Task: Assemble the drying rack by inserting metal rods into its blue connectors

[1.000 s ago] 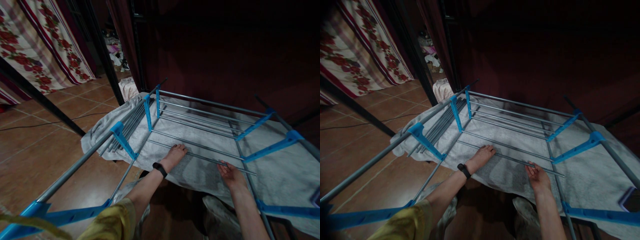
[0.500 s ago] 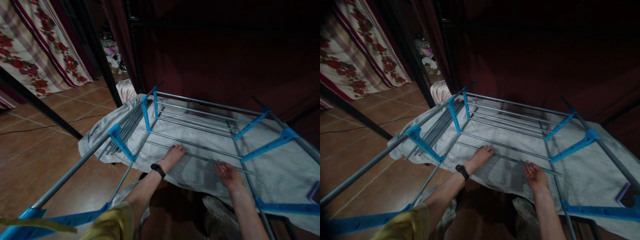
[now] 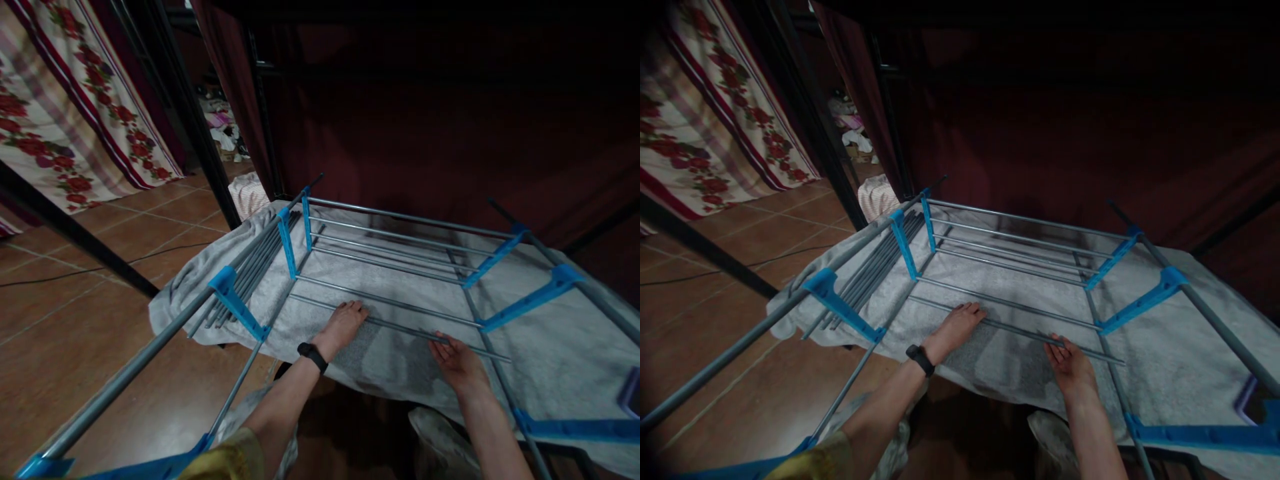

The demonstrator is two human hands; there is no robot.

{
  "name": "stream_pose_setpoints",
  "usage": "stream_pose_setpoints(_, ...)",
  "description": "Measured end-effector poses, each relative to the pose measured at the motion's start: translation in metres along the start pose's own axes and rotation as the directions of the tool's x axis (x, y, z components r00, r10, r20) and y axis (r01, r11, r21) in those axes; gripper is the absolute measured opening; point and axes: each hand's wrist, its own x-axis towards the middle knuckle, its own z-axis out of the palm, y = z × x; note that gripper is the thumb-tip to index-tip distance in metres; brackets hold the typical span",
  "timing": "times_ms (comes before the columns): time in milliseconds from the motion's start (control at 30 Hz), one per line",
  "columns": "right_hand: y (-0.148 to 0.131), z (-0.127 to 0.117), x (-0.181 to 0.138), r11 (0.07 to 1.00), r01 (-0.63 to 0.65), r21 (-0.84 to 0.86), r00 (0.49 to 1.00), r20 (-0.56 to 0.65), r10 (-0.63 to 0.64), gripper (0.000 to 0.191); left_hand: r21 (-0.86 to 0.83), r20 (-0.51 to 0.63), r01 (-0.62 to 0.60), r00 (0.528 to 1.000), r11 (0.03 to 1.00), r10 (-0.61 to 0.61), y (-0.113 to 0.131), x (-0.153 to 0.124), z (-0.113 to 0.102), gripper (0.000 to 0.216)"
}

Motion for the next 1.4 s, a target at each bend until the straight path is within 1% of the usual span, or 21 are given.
stream_pose_setpoints(100, 0.003, 0.0, 0.0, 1.0, -0.006, 0.014, 1.0, 0.012, 0.005, 0.017, -0.037, 0.006, -0.004, 1.0, 0.999, 0.005, -0.001, 0.0, -0.002, 0.04)
stream_pose_setpoints(267, 0.007, -0.003, 0.0, 0.999, 0.005, 0.041, 0.999, 0.04, -0.007, 0.015, -0.075, -0.025, 0.017, 1.0, 0.997, -0.019, -0.003, 0.0, -0.004, 0.033)
stream_pose_setpoints(367, 0.007, -0.006, -0.001, 0.999, 0.012, 0.047, 1.0, 0.018, -0.013, 0.014, -0.105, -0.026, 0.023, 0.999, 0.994, -0.026, -0.001, -0.001, -0.007, 0.026)
stream_pose_setpoints(467, 0.006, -0.007, -0.003, 0.999, 0.026, 0.047, 1.0, -0.007, -0.026, 0.014, -0.126, -0.006, 0.002, 1.0, 0.992, -0.002, 0.001, -0.002, -0.01, 0.021)
stream_pose_setpoints(533, 0.005, -0.006, -0.004, 0.999, 0.028, 0.045, 1.0, 0.003, -0.028, 0.014, -0.126, 0.004, -0.002, 1.0, 0.992, 0.003, 0.002, -0.002, -0.011, 0.021)
stream_pose_setpoints(633, 0.006, -0.001, -0.006, 0.999, 0.021, 0.028, 0.998, 0.05, -0.022, 0.013, -0.108, 0.005, 0.006, 1.0, 0.994, -0.006, 0.001, -0.003, -0.007, 0.024)
stream_pose_setpoints(867, 0.012, 0.01, -0.008, 1.0, 0.008, 0.01, 0.996, 0.091, -0.009, 0.015, -0.053, -0.021, 0.001, 1.0, 0.999, -0.002, -0.007, -0.004, 0.002, 0.032)
stream_pose_setpoints(1100, 0.01, 0.01, -0.005, 0.999, -0.009, 0.034, 0.999, 0.04, 0.008, 0.016, -0.058, -0.019, -0.03, 0.999, 0.998, 0.029, -0.009, -0.004, 0.002, 0.039)
stream_pose_setpoints(1233, 0.011, 0.008, -0.005, 0.999, -0.003, 0.035, 0.998, 0.063, 0.001, 0.015, -0.088, -0.031, -0.023, 0.999, 0.996, 0.021, -0.01, -0.004, 0.002, 0.043)
stream_pose_setpoints(1400, 0.01, 0.006, -0.007, 0.999, -0.007, 0.038, 0.999, 0.033, 0.006, 0.015, -0.148, -0.014, 0.012, 1.0, 0.989, -0.014, -0.012, -0.003, 0.0, 0.032)
